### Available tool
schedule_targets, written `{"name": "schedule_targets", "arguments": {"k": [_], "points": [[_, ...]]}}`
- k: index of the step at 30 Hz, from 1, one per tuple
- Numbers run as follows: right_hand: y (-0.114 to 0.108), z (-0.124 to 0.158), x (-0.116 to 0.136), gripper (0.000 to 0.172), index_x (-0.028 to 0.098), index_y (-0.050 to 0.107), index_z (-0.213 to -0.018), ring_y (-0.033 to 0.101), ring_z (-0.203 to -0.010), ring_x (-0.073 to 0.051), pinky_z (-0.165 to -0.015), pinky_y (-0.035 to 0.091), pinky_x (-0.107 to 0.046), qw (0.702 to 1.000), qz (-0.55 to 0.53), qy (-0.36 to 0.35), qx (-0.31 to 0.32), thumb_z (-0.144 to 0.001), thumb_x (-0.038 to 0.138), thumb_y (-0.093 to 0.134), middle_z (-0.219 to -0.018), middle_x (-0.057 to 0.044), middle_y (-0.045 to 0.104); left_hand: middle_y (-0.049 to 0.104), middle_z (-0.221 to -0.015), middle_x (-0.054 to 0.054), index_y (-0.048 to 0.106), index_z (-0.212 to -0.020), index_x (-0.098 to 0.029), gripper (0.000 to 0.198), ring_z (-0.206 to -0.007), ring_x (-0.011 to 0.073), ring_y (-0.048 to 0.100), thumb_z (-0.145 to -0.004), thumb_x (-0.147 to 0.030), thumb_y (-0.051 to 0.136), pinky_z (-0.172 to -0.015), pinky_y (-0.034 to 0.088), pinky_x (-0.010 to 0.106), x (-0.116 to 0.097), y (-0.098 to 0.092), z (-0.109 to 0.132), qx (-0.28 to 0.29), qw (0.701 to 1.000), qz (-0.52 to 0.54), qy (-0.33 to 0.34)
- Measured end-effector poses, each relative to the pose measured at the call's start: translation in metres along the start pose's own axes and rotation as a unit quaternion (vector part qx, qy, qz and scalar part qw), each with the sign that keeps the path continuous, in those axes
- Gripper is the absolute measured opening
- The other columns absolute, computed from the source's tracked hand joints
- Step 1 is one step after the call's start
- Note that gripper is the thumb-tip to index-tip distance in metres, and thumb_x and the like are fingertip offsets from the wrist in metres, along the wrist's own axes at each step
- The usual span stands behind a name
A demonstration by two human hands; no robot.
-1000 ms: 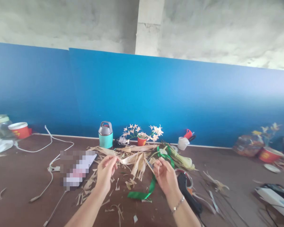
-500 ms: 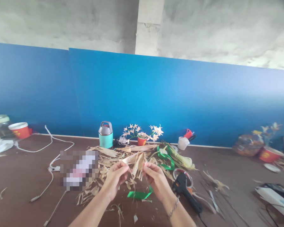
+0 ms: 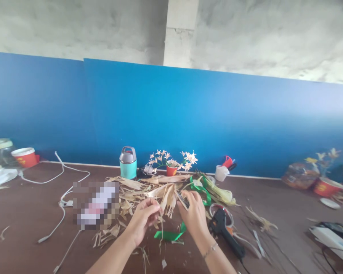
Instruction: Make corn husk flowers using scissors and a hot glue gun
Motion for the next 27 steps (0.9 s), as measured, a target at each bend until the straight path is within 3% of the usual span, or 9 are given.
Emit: {"name": "schedule_targets", "arguments": {"k": [2, 5, 7, 11, 17, 21, 27], "points": [[0.008, 0.006, 0.012, 0.021, 0.021, 0.065, -0.071, 0.051, -0.073, -0.02, -0.061, 0.038, -0.028, 0.999, 0.001, -0.027, 0.018, -0.067, 0.042, 0.066, -0.077, -0.005, 0.059, 0.061, -0.061, -0.002, 0.047, -0.059, -0.017, 0.022, -0.043, 0.0049, 0.039, -0.059, -0.027, 0.066, -0.042, 0.022, 0.017, -0.002, -0.001, -0.001, -0.01, 1.0, 0.002, 0.013], [0.057, 0.027, -0.004, 0.04, 0.017, 0.061, -0.056, 0.036, -0.044, -0.01, -0.044, 0.026, -0.025, 0.97, -0.076, 0.111, 0.201, -0.069, 0.055, 0.06, -0.046, 0.002, 0.046, 0.061, -0.06, -0.002, 0.047, -0.059, -0.017, 0.021, -0.043, 0.0047, 0.04, -0.058, -0.027, 0.066, -0.042, 0.022, 0.017, -0.002, -0.003, -0.002, -0.016, 1.0, 0.015, 0.023], [0.078, 0.043, -0.013, 0.041, 0.016, 0.061, -0.058, 0.031, -0.039, -0.007, -0.042, 0.021, -0.023, 0.938, -0.134, 0.186, 0.259, -0.061, 0.056, 0.067, -0.045, 0.003, 0.049, 0.061, -0.059, -0.002, 0.048, -0.059, -0.017, 0.022, -0.043, 0.005, 0.041, -0.058, -0.028, 0.067, -0.042, 0.022, 0.017, -0.001, -0.003, -0.003, -0.018, 0.999, 0.017, 0.023], [0.08, 0.046, -0.018, 0.04, 0.015, 0.059, -0.055, 0.031, -0.038, -0.004, -0.041, 0.018, -0.021, 0.928, -0.182, 0.225, 0.236, -0.05, 0.051, 0.075, -0.048, 0.001, 0.058, 0.063, -0.064, -0.002, 0.048, -0.059, -0.017, 0.022, -0.042, 0.0037, 0.038, -0.06, -0.027, 0.067, -0.042, 0.022, 0.017, 0.002, -0.002, -0.003, -0.011, 0.999, 0.031, 0.017], [0.074, 0.045, -0.001, 0.041, 0.014, 0.062, -0.059, 0.031, -0.04, -0.005, -0.042, 0.019, -0.021, 0.929, -0.165, 0.199, 0.265, -0.062, 0.055, 0.066, -0.049, 0.001, 0.057, 0.057, -0.058, -0.004, 0.051, -0.063, -0.017, 0.021, -0.046, 0.0047, 0.04, -0.068, -0.03, 0.067, -0.042, 0.022, 0.017, 0.003, 0.001, -0.004, 0.01, 0.996, 0.072, 0.041], [0.076, 0.05, 0.0, 0.043, 0.015, 0.06, -0.064, 0.042, -0.046, -0.009, -0.047, 0.028, -0.022, 0.916, -0.187, 0.225, 0.275, -0.062, 0.058, 0.065, -0.048, 0.002, 0.053, 0.053, -0.054, -0.005, 0.054, -0.064, -0.016, 0.026, -0.046, 0.0054, 0.043, -0.066, -0.035, 0.071, -0.042, 0.023, 0.017, 0.002, 0.001, -0.003, 0.008, 0.996, 0.079, 0.043], [0.072, 0.045, 0.002, 0.046, 0.014, 0.057, -0.063, 0.035, -0.045, -0.007, -0.045, 0.023, -0.021, 0.94, -0.148, 0.176, 0.253, -0.071, 0.059, 0.056, -0.048, 0.003, 0.047, 0.062, -0.066, -0.001, 0.063, -0.084, -0.017, 0.027, -0.058, 0.0094, 0.057, -0.067, -0.036, 0.072, -0.055, 0.04, 0.019, 0.012, 0.015, 0.002, 0.052, 0.996, 0.076, -0.013]]}}
Point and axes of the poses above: each hand's wrist, its own z-axis away from the middle knuckle, its own y-axis out of the palm, x = y × z, the point moved 10 cm from there along -z, towards the middle knuckle
